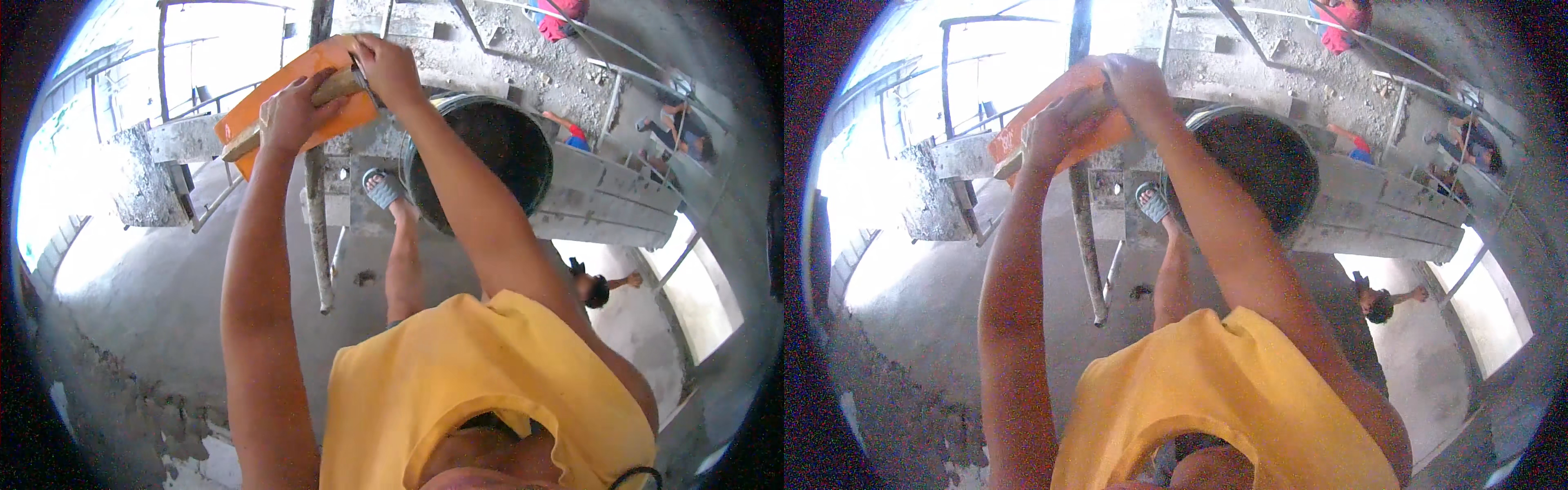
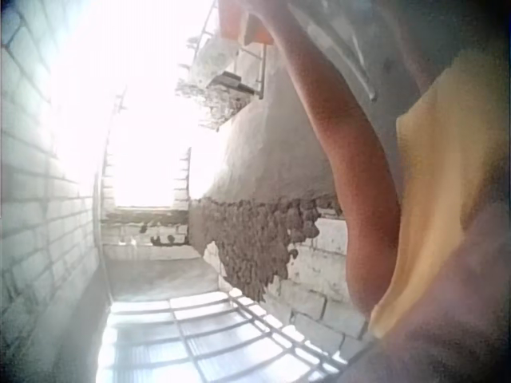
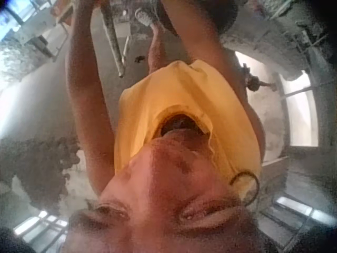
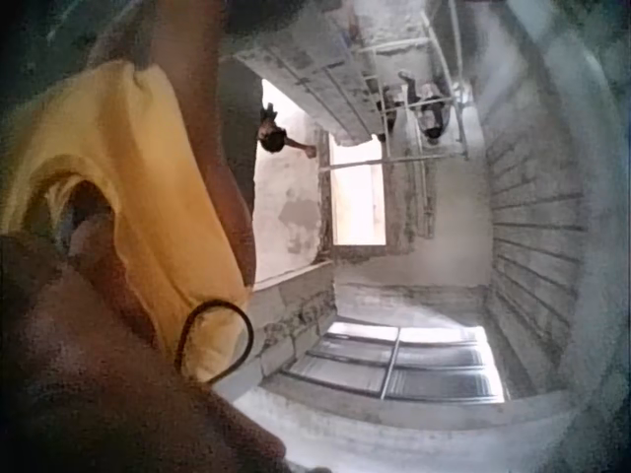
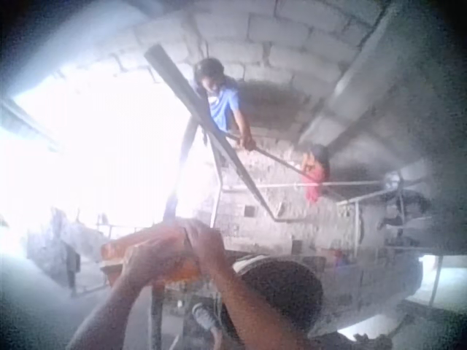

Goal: The person scoops plaster from a bucket with a trowel and applies it to a wall using a hawk and trowel. The person repeatedly transfers plaster from the bucket to the hawk and smooths it onto the wall surface.

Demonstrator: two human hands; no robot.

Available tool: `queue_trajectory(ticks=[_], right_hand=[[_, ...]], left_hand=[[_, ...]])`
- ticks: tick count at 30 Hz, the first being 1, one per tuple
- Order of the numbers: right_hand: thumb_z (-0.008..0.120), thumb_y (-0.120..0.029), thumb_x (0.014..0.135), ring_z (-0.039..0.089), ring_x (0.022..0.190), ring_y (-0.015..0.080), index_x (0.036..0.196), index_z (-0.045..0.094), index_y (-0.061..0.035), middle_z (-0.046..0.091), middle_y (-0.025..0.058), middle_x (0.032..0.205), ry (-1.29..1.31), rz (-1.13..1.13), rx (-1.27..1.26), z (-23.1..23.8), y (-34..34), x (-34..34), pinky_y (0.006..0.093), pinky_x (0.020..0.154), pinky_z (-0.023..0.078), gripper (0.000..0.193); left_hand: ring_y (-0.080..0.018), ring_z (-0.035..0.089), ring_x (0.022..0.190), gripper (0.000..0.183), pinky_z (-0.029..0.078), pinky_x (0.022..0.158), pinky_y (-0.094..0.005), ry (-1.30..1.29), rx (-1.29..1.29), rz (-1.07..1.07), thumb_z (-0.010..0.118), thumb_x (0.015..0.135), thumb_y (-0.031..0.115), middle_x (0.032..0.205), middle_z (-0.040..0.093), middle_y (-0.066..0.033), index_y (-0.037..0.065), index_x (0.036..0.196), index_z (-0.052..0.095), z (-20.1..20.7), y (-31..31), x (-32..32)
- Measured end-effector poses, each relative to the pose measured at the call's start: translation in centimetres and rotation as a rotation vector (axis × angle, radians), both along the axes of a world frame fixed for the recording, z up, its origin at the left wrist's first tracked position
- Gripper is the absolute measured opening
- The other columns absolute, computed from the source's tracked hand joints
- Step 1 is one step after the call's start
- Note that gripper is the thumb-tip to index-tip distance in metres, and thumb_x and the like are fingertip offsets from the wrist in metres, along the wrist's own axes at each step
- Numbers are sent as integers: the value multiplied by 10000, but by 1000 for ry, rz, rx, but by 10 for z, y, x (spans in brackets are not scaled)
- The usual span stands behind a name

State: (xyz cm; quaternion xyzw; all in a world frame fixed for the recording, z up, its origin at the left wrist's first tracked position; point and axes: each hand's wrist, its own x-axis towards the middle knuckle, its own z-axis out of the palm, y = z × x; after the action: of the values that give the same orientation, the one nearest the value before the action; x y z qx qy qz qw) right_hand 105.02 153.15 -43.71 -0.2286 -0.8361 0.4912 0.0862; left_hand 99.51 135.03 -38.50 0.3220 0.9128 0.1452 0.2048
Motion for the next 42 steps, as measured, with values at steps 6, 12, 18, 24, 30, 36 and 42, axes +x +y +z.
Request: queue_trajectory(ticks=[6,12,18,24,30,36,42], right_hand=[[596,-202,967,689,891,388,1140,685,-46,694,228,990,-56,28,-9,25,-20,107,411,765,562,250],[623,-216,968,698,956,275,1157,656,-3,711,180,1008,-73,-340,-375,70,0,175,360,842,535,286],[660,-283,949,663,962,249,1186,640,-6,701,159,1028,-505,-488,-256,-106,50,297,383,865,513,365],[684,-252,925,667,986,331,1227,628,-43,703,104,1059,-566,-664,-605,-126,51,300,420,874,517,371],[669,-171,933,674,992,211,1260,590,-81,672,52,1141,-328,-351,-1607,-51,52,267,367,896,552,348],[588,-165,954,679,992,361,1100,629,23,690,226,1053,-286,89,-354,96,-8,118,443,856,533,241],[565,-217,951,662,902,439,1091,651,-41,677,270,905,-354,368,103,13,-10,64,529,773,528,241]], left_hand=[[-288,694,989,586,541,831,-437,-72,-62,15,688,828,563,1107,713,-73,272,1330,604,-11,-5,1],[-299,691,981,512,541,823,-451,-106,-259,-97,661,888,459,1095,710,-93,267,1355,579,30,12,2],[-273,626,1074,408,480,951,-427,-17,-248,-527,701,824,299,1034,693,-58,210,1221,672,43,12,-3],[-208,567,1151,248,366,1133,-402,304,-291,-1004,689,752,192,1034,675,18,202,993,750,31,-8,3],[-279,399,1382,326,220,1221,-487,138,-163,-732,713,780,234,1384,525,-24,186,1102,729,37,-4,14],[-403,184,1494,657,186,1211,-541,219,18,-187,676,872,220,1621,163,-192,136,1477,434,9,-9,44],[-469,310,1401,633,329,1122,-520,49,406,647,592,917,160,1519,295,-299,43,1488,347,6,33,68]])
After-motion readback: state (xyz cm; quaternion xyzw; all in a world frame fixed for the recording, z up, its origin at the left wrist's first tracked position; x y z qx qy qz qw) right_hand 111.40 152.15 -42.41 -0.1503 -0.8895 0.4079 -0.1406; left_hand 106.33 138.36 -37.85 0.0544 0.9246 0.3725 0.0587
